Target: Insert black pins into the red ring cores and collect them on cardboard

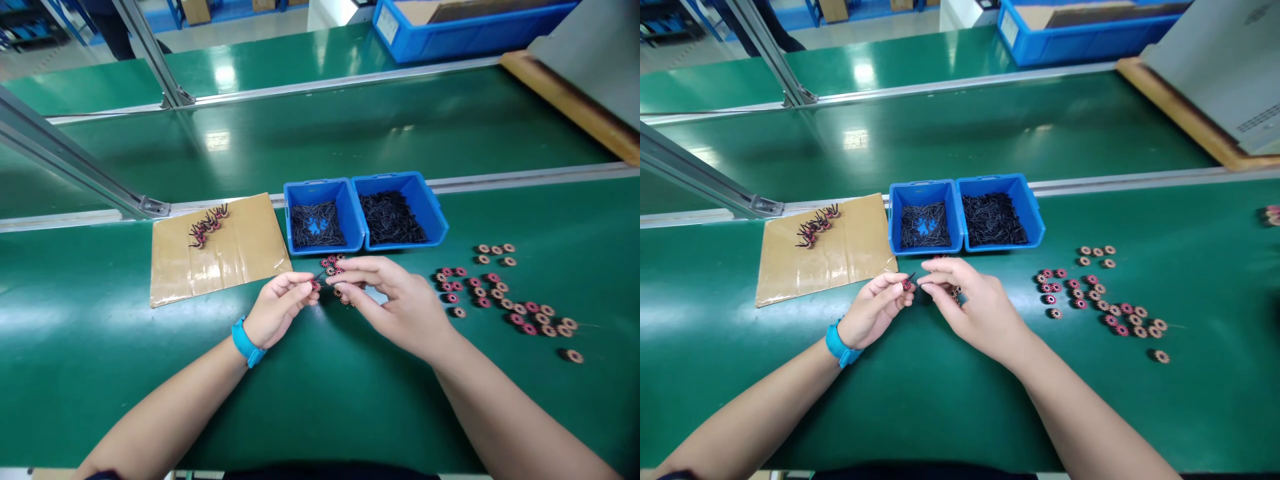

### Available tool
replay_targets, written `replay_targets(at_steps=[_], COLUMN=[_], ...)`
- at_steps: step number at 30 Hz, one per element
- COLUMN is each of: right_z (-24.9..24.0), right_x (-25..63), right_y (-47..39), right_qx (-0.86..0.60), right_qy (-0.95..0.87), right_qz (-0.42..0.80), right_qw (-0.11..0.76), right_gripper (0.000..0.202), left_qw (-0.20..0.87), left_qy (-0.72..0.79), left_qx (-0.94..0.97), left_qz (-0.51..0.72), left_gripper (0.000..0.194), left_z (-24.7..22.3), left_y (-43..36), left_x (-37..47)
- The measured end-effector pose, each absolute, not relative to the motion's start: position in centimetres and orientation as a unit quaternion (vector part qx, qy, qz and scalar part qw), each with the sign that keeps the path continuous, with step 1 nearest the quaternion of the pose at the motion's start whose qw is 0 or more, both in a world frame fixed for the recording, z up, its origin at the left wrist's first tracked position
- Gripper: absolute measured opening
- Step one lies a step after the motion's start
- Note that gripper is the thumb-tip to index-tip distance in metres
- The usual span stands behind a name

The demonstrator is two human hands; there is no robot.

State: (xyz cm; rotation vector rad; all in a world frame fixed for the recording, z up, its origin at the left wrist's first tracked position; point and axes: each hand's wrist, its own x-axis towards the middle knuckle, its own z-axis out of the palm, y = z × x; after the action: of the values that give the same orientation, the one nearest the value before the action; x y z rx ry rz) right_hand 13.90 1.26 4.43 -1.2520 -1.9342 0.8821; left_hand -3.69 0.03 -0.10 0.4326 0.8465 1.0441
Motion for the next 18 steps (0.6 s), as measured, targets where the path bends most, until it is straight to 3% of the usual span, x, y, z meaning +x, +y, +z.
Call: replay_targets(at_steps=[8, 18], right_z=[4.10, 3.73], right_x=[13.74, 13.93], right_y=[1.33, 1.54], right_qx=[-0.473, -0.473], right_qy=[-0.752, -0.732], right_qz=[0.288, 0.330], right_qw=[0.359, 0.362], right_gripper=[0.023, 0.023], left_qw=[0.762, 0.765], left_qy=[0.387, 0.375], left_qx=[0.198, 0.201], left_qz=[0.479, 0.485], left_gripper=[0.023, 0.020], left_z=[-0.18, -0.48], left_y=[0.08, 0.04], left_x=[-3.66, -3.78])
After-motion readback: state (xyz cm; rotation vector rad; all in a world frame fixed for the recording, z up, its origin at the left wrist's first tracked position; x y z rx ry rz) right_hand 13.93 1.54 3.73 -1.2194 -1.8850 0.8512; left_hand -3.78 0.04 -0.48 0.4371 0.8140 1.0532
